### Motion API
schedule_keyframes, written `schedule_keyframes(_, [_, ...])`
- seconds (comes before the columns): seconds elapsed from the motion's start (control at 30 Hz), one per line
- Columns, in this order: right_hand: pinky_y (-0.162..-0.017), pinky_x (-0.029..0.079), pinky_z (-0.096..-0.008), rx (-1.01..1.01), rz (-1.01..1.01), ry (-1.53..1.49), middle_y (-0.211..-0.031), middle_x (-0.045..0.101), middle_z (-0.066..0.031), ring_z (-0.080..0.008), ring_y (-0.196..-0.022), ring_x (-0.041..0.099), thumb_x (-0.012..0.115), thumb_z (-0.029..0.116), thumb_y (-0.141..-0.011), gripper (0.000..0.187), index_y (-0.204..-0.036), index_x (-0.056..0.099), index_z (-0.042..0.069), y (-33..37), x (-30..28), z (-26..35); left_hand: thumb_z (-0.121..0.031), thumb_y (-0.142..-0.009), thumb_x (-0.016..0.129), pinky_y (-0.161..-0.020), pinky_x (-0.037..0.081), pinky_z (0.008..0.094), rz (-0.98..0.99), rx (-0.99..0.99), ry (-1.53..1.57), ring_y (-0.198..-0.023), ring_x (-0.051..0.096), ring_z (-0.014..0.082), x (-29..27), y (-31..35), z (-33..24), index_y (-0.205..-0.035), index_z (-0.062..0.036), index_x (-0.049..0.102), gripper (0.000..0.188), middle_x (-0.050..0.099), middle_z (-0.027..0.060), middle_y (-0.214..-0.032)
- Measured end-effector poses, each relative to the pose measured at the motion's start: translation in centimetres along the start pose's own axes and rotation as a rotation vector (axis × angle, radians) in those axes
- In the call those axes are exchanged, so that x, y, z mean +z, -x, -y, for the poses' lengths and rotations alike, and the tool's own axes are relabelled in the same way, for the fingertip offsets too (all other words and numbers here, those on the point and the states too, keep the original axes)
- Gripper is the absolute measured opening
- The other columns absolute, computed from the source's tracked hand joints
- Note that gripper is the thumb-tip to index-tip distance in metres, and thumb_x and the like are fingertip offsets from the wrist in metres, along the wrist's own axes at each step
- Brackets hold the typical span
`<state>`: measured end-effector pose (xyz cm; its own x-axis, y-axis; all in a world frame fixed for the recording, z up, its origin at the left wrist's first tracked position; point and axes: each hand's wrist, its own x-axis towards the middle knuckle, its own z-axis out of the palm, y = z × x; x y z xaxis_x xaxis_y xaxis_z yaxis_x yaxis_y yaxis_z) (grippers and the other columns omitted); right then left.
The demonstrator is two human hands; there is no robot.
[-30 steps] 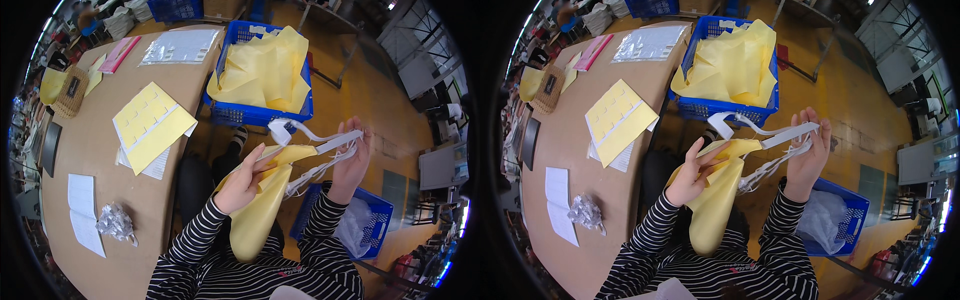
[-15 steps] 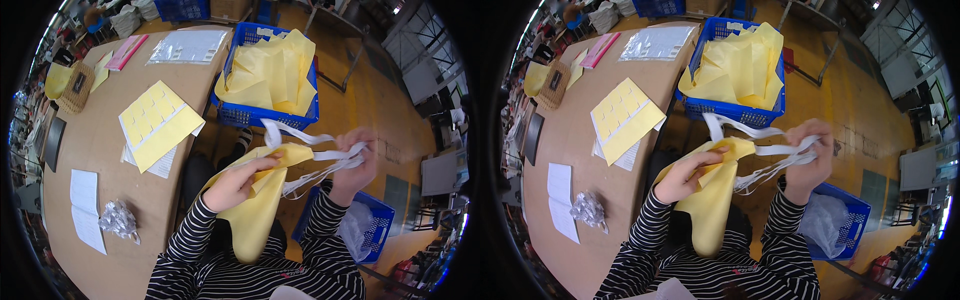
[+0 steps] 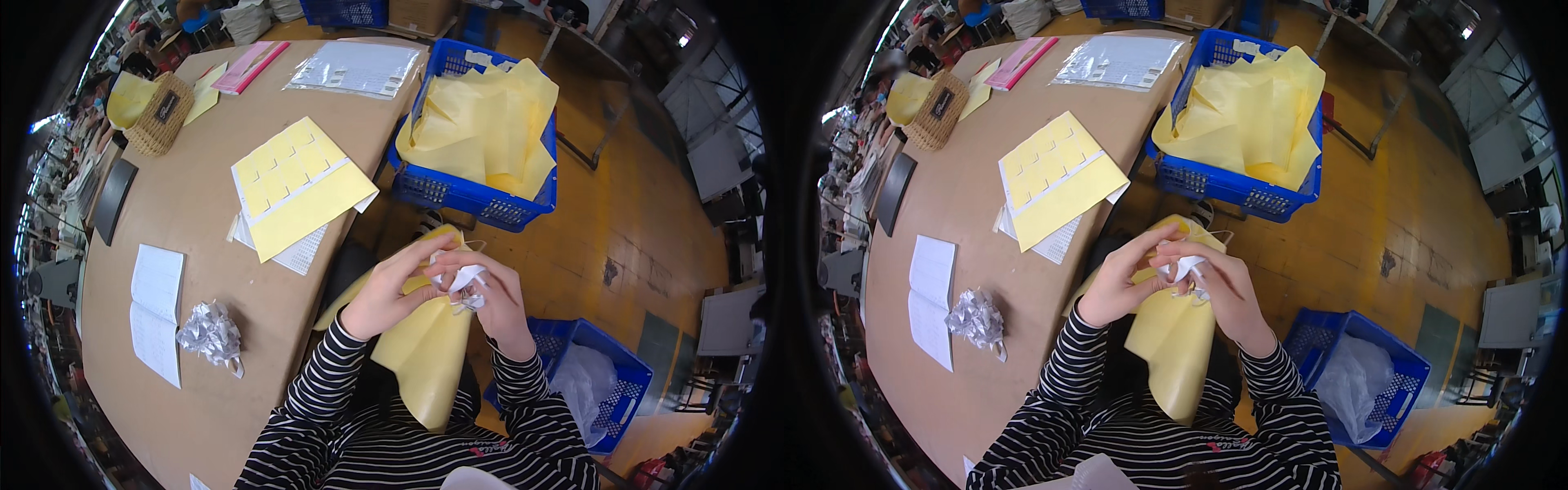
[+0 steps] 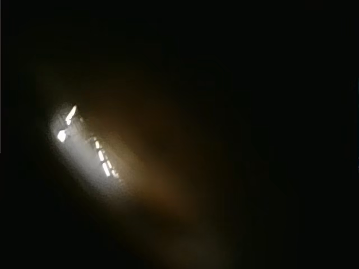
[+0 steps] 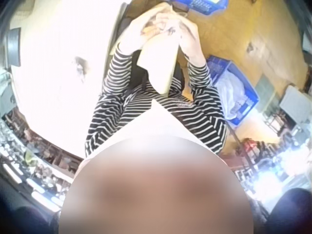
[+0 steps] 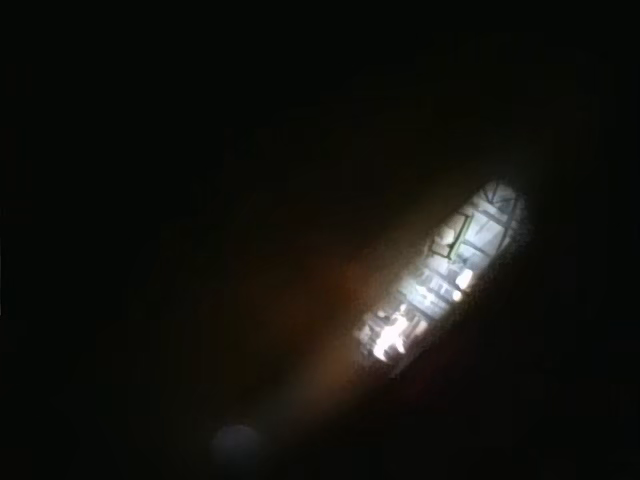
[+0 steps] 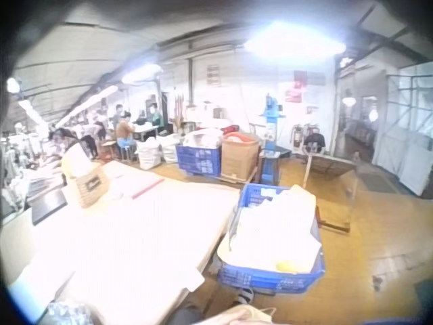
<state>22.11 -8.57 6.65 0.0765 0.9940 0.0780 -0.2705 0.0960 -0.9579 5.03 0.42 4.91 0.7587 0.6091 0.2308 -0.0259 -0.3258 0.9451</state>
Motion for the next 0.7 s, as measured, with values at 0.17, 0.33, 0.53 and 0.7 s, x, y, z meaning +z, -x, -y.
schedule_keyframes(0.17, [-0.064, 0.046, -0.0296, 0.131, -0.059, -0.455, -0.087, 0.067, -0.0200, -0.0188, -0.071, 0.056, 0.030, 0.027, -0.103, 0.041, -0.107, 0.059, -0.002, 0.1, 0.5, -0.7, 0.004, -0.079, 0.073, -0.094, 0.054, 0.0347, 0.003, -0.067, 0.177, -0.117, 0.063, 0.0238, -0.9, 0.8, 0.0, -0.140, -0.0040, 0.051, 0.065, 0.060, 0.0137, -0.134])
schedule_keyframes(0.33, [-0.070, 0.050, -0.0326, 0.253, 0.015, -0.846, -0.087, 0.066, -0.0185, -0.0234, -0.075, 0.060, 0.029, 0.024, -0.104, 0.039, -0.112, 0.057, -0.001, 0.2, 0.1, -1.1, 0.000, -0.076, 0.077, -0.093, 0.054, 0.0364, -0.056, 0.208, -0.087, -0.110, 0.066, 0.0278, -1.3, 1.0, 0.3, -0.133, -0.0012, 0.057, 0.060, 0.066, 0.0135, -0.125])
schedule_keyframes(0.53, [-0.062, 0.049, -0.0323, 0.400, 0.090, -1.125, -0.077, 0.060, -0.0151, -0.0233, -0.064, 0.056, 0.027, 0.024, -0.105, 0.036, -0.107, 0.055, 0.002, -0.3, 0.0, -1.4, 0.002, -0.078, 0.075, -0.089, 0.055, 0.0357, -0.164, 0.275, -0.189, -0.099, 0.071, 0.0272, -1.7, 1.4, 0.0, -0.121, 0.0016, 0.061, 0.045, 0.072, 0.0150, -0.109])
schedule_keyframes(0.7, [-0.060, 0.046, -0.0334, 0.395, 0.091, -1.151, -0.075, 0.057, -0.0130, -0.0210, -0.060, 0.050, 0.030, 0.027, -0.104, 0.033, -0.098, 0.053, 0.005, -0.4, 0.6, -1.0, 0.004, -0.082, 0.069, -0.073, 0.058, 0.0301, -0.311, 0.301, -0.159, -0.080, 0.074, 0.0242, -0.3, 2.1, -0.5, -0.098, 0.0008, 0.068, 0.016, 0.074, 0.0143, -0.095])
